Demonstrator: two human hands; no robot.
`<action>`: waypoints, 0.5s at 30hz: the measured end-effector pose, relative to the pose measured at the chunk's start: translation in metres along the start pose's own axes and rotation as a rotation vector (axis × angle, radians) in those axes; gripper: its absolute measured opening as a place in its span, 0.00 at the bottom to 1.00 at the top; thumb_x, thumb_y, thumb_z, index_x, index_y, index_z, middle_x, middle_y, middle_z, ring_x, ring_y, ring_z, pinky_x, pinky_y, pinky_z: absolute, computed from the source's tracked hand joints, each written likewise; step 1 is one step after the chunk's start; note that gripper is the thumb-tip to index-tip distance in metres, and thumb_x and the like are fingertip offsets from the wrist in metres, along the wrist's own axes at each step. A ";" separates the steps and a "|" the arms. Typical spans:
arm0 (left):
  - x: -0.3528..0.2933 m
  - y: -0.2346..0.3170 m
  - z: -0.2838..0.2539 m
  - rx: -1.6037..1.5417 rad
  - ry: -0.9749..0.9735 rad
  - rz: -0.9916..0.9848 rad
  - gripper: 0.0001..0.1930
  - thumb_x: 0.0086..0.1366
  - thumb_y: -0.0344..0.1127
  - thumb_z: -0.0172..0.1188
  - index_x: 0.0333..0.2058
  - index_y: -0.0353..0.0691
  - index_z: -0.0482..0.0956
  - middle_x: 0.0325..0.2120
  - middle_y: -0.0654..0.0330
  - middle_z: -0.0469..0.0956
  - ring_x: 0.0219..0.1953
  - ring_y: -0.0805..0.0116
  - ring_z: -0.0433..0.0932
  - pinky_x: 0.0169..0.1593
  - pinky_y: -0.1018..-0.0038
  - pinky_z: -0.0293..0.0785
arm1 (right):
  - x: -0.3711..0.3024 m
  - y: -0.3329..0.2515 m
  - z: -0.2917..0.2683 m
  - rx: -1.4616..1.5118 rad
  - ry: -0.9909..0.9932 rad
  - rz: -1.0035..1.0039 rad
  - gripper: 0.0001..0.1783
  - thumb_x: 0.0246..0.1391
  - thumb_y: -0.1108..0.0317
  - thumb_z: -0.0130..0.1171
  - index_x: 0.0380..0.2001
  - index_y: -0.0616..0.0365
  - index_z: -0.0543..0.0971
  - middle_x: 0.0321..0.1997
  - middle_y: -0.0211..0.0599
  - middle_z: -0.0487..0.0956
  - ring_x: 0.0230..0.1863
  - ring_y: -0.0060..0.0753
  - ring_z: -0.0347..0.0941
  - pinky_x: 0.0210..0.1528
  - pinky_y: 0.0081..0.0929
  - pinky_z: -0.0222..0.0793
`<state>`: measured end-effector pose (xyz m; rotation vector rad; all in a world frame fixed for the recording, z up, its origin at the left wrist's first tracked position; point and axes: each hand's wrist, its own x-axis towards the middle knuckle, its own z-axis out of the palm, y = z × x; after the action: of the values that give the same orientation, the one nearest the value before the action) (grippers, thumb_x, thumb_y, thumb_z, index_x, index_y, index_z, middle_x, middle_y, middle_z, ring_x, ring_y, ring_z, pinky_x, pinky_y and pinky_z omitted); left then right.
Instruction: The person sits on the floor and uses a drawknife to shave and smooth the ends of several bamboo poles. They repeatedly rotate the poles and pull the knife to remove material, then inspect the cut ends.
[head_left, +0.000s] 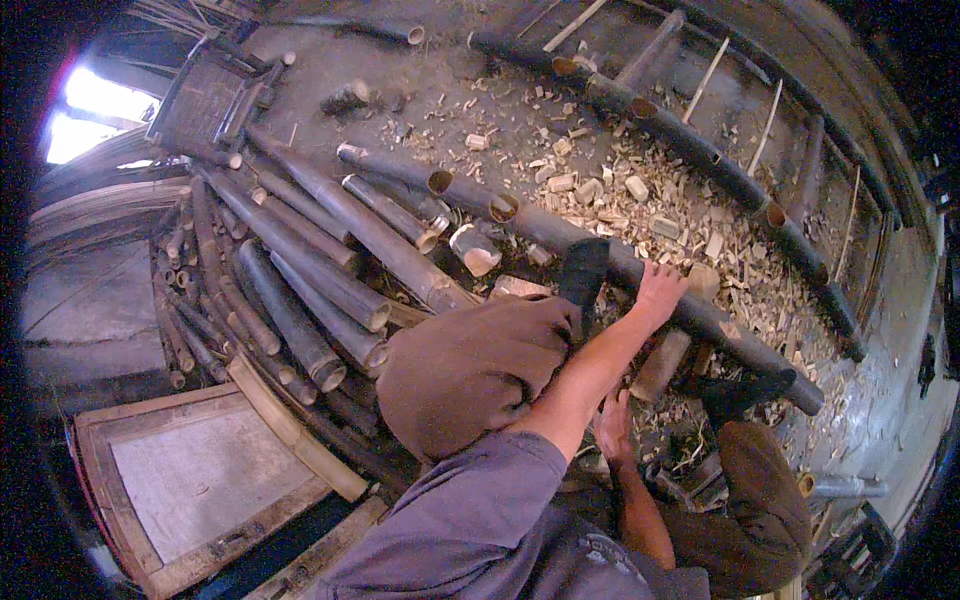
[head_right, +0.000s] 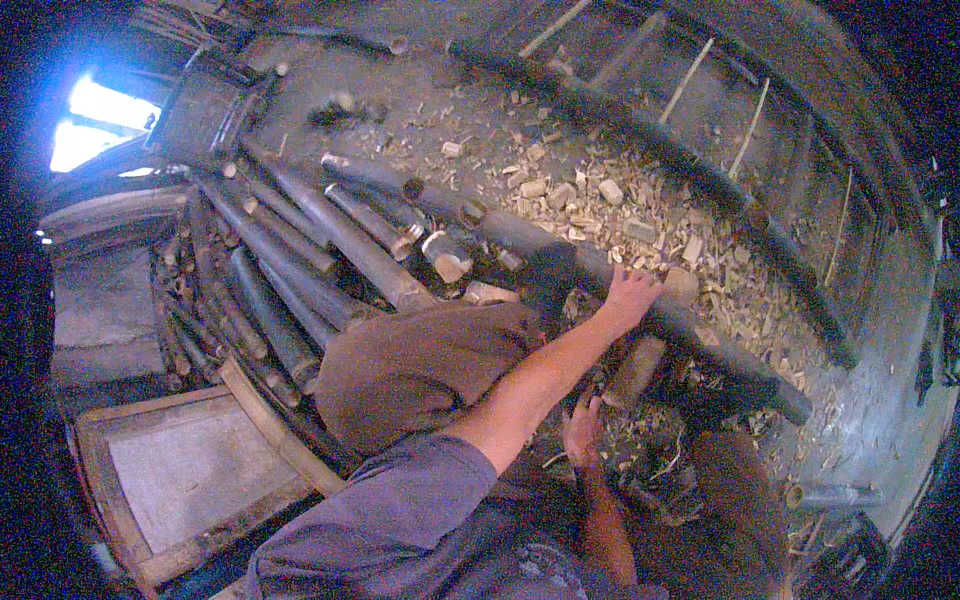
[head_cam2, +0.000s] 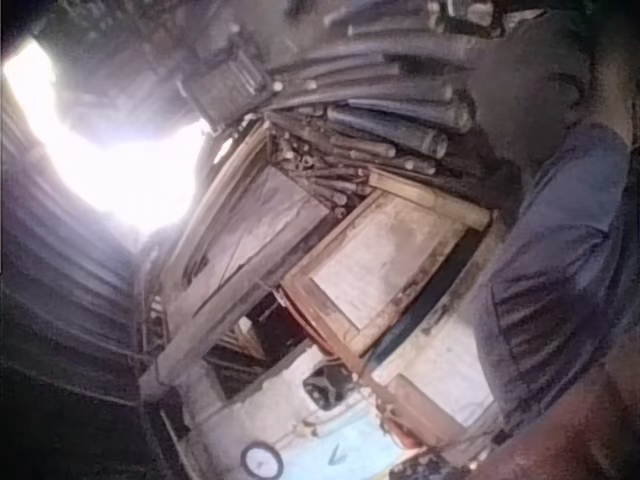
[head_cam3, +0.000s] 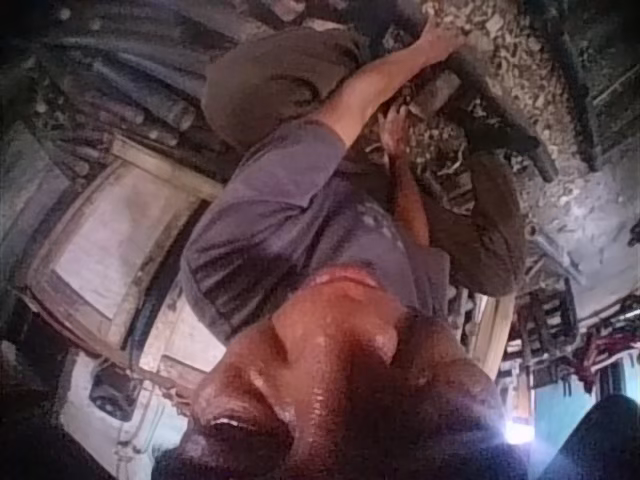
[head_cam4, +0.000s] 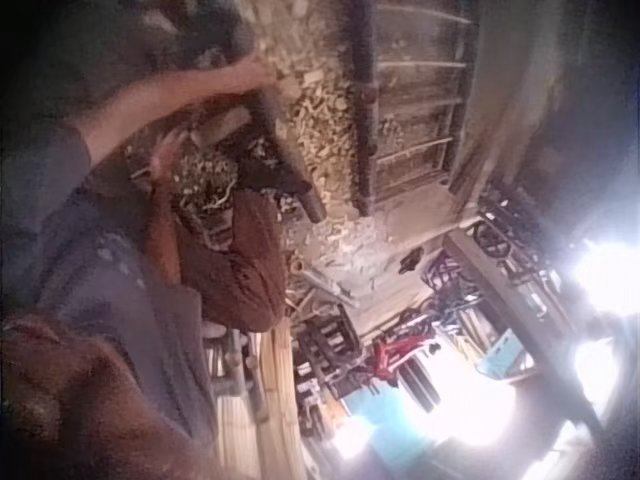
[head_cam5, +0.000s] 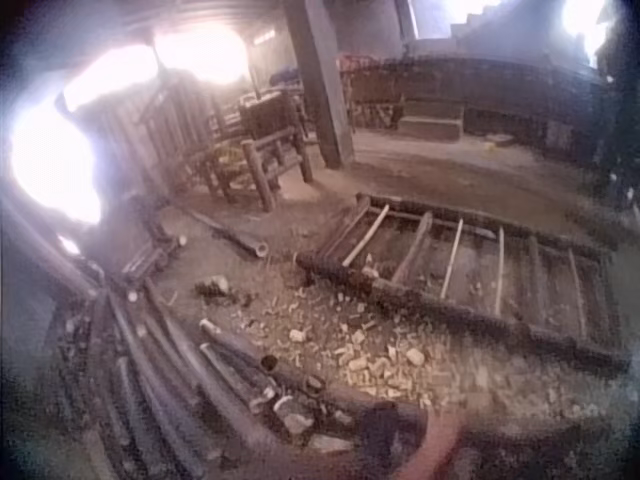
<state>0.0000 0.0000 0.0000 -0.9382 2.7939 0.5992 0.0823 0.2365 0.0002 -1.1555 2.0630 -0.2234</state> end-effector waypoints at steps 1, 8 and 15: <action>0.001 0.000 -0.005 0.006 0.012 0.021 0.25 0.54 0.41 0.61 0.51 0.45 0.70 0.56 0.54 0.67 0.62 0.52 0.59 0.60 0.42 0.47 | 0.002 0.003 -0.003 -0.033 0.033 -0.038 0.43 0.48 0.60 0.59 0.63 0.60 0.50 0.51 0.56 0.62 0.48 0.61 0.66 0.49 0.51 0.64; 0.032 -0.087 -0.142 -0.770 0.079 -0.184 0.13 0.55 0.38 0.59 0.38 0.41 0.78 0.40 0.52 0.78 0.45 0.54 0.77 0.50 0.51 0.68 | 0.005 -0.017 -0.018 -0.243 -0.006 0.005 0.41 0.50 0.59 0.59 0.60 0.69 0.54 0.49 0.60 0.66 0.45 0.56 0.71 0.44 0.45 0.70; -0.053 -0.202 -0.380 0.370 0.177 -0.066 0.13 0.54 0.41 0.56 0.33 0.40 0.79 0.32 0.51 0.80 0.35 0.56 0.80 0.36 0.57 0.75 | 0.003 -0.004 -0.018 -0.313 0.082 -0.108 0.33 0.51 0.57 0.58 0.56 0.65 0.63 0.45 0.56 0.70 0.41 0.56 0.73 0.42 0.43 0.73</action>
<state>0.1645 -0.2737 0.2935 -1.0377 2.8635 -0.0155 0.0716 0.2281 0.0132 -1.4699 2.1615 0.0027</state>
